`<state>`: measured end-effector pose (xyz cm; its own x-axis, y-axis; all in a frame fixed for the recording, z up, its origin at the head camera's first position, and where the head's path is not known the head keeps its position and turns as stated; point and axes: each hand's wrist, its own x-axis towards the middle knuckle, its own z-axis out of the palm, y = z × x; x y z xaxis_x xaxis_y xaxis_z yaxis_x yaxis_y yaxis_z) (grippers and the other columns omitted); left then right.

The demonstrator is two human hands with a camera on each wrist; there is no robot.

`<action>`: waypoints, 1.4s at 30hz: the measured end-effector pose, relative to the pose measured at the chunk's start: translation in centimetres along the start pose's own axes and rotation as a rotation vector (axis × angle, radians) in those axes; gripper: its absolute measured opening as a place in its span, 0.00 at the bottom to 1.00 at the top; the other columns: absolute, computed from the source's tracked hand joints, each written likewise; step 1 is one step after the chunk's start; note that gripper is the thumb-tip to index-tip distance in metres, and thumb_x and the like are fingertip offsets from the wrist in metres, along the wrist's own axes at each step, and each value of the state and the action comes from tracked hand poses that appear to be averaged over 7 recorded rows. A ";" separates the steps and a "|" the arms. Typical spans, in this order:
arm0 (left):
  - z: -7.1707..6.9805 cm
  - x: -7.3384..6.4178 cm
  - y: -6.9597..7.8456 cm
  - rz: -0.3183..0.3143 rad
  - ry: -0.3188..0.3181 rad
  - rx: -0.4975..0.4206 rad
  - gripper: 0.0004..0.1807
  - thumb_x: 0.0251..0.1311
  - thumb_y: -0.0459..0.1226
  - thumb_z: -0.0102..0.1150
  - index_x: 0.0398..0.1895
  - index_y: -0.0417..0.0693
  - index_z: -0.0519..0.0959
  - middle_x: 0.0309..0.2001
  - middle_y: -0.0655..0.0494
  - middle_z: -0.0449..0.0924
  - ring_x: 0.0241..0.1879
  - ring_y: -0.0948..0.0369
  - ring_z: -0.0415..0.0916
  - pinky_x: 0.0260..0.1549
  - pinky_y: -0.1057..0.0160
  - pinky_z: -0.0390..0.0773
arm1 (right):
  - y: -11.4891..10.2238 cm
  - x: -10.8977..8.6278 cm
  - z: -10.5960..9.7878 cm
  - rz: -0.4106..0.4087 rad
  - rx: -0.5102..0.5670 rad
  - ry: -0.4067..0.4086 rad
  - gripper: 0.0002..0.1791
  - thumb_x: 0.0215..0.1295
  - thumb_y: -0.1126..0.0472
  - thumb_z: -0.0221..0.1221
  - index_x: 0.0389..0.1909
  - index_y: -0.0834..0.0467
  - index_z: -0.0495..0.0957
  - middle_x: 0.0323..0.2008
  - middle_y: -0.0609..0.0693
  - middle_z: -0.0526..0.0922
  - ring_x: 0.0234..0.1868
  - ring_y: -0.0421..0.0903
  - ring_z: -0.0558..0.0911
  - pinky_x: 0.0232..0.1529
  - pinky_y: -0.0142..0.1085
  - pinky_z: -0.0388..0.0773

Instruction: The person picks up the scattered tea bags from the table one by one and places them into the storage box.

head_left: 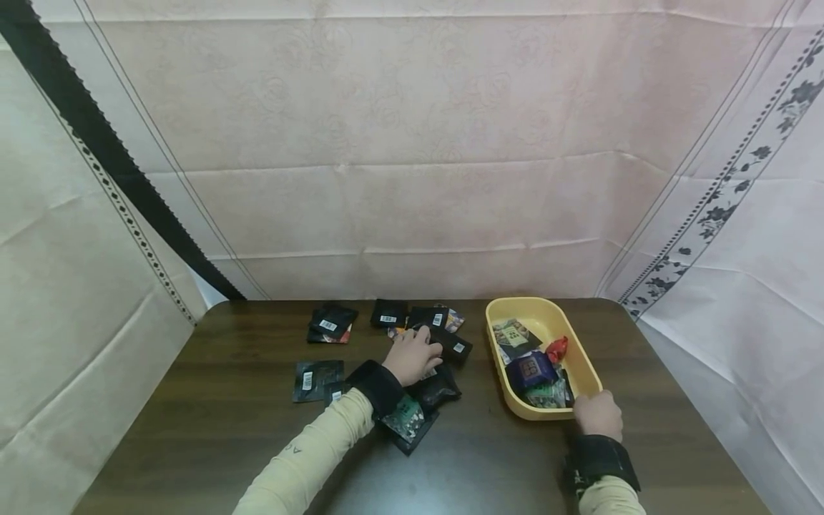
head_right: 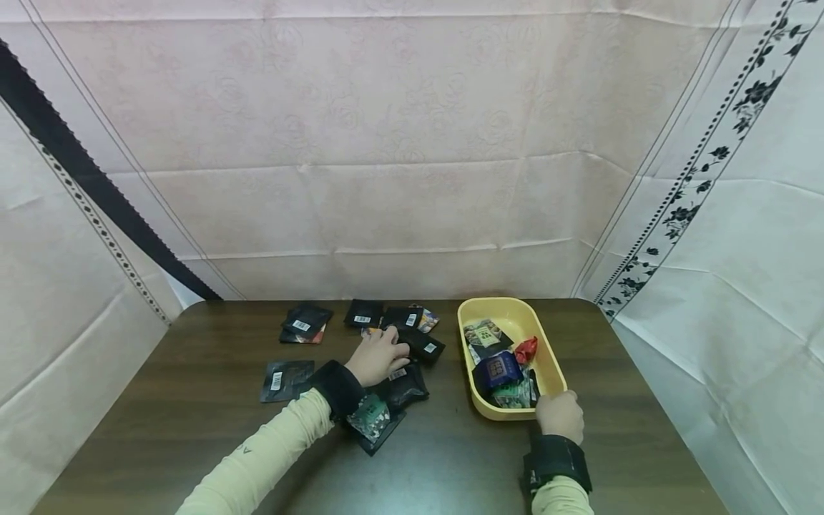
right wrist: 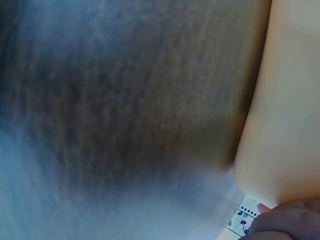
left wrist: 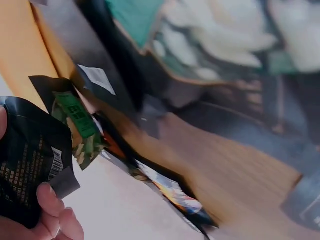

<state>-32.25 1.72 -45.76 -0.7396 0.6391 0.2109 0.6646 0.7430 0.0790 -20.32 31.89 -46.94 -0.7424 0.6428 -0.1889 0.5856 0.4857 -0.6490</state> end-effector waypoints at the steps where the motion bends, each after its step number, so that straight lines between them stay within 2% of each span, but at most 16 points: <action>1: -0.1 0.1 0.1 0.007 -0.003 0.002 0.07 0.63 0.47 0.52 0.29 0.59 0.73 0.36 0.57 0.59 0.33 0.58 0.60 0.33 0.57 0.65 | 0.0 0.0 -0.1 0.003 -0.001 0.000 0.25 0.59 0.59 0.40 0.50 0.76 0.58 0.46 0.76 0.67 0.46 0.71 0.69 0.45 0.59 0.68; 8: -0.8 0.7 1.7 0.051 0.013 0.019 0.07 0.62 0.48 0.52 0.31 0.59 0.75 0.35 0.57 0.62 0.32 0.59 0.63 0.30 0.61 0.67 | -0.1 0.0 -0.1 0.007 -0.001 0.001 0.25 0.59 0.60 0.40 0.50 0.77 0.59 0.45 0.76 0.68 0.46 0.70 0.70 0.44 0.59 0.68; 13: -1.5 1.2 3.1 0.091 0.016 0.005 0.07 0.63 0.48 0.52 0.32 0.58 0.75 0.36 0.56 0.63 0.33 0.59 0.63 0.28 0.64 0.64 | -0.1 -0.1 -0.1 0.006 -0.004 0.002 0.25 0.59 0.60 0.40 0.50 0.77 0.59 0.46 0.76 0.68 0.46 0.70 0.70 0.46 0.58 0.68; 21: -1.6 2.8 4.7 0.165 0.071 -0.006 0.08 0.64 0.48 0.49 0.34 0.58 0.75 0.36 0.56 0.61 0.32 0.60 0.60 0.27 0.66 0.61 | 0.0 -0.2 -0.2 -0.001 -0.004 0.022 0.25 0.59 0.59 0.41 0.48 0.77 0.60 0.45 0.76 0.69 0.45 0.70 0.71 0.44 0.58 0.69; 30: -1.8 4.2 6.3 0.192 0.092 -0.017 0.10 0.65 0.49 0.47 0.36 0.58 0.76 0.34 0.57 0.59 0.32 0.61 0.58 0.28 0.67 0.58 | 0.0 0.0 0.1 -0.008 -0.006 0.027 0.25 0.58 0.60 0.41 0.50 0.77 0.60 0.46 0.77 0.69 0.46 0.70 0.71 0.44 0.58 0.69; 37: -1.2 5.5 7.7 0.192 0.068 -0.069 0.09 0.65 0.49 0.47 0.34 0.58 0.75 0.34 0.58 0.58 0.30 0.61 0.57 0.26 0.69 0.58 | -0.1 -0.1 0.0 -0.004 -0.012 0.038 0.25 0.58 0.60 0.41 0.50 0.77 0.60 0.45 0.77 0.69 0.45 0.71 0.71 0.45 0.59 0.68; 42: -0.4 6.8 8.8 0.178 0.014 -0.121 0.11 0.65 0.50 0.47 0.41 0.59 0.77 0.37 0.57 0.62 0.34 0.60 0.61 0.29 0.67 0.63 | 0.0 -0.2 0.2 -0.006 -0.008 0.047 0.25 0.58 0.60 0.40 0.49 0.77 0.60 0.45 0.77 0.69 0.45 0.71 0.71 0.45 0.59 0.68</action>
<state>-31.37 12.54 -43.25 -0.6084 0.7548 0.2453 0.7932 0.5887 0.1557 -20.22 31.64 -47.01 -0.7301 0.6667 -0.1500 0.5839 0.4945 -0.6439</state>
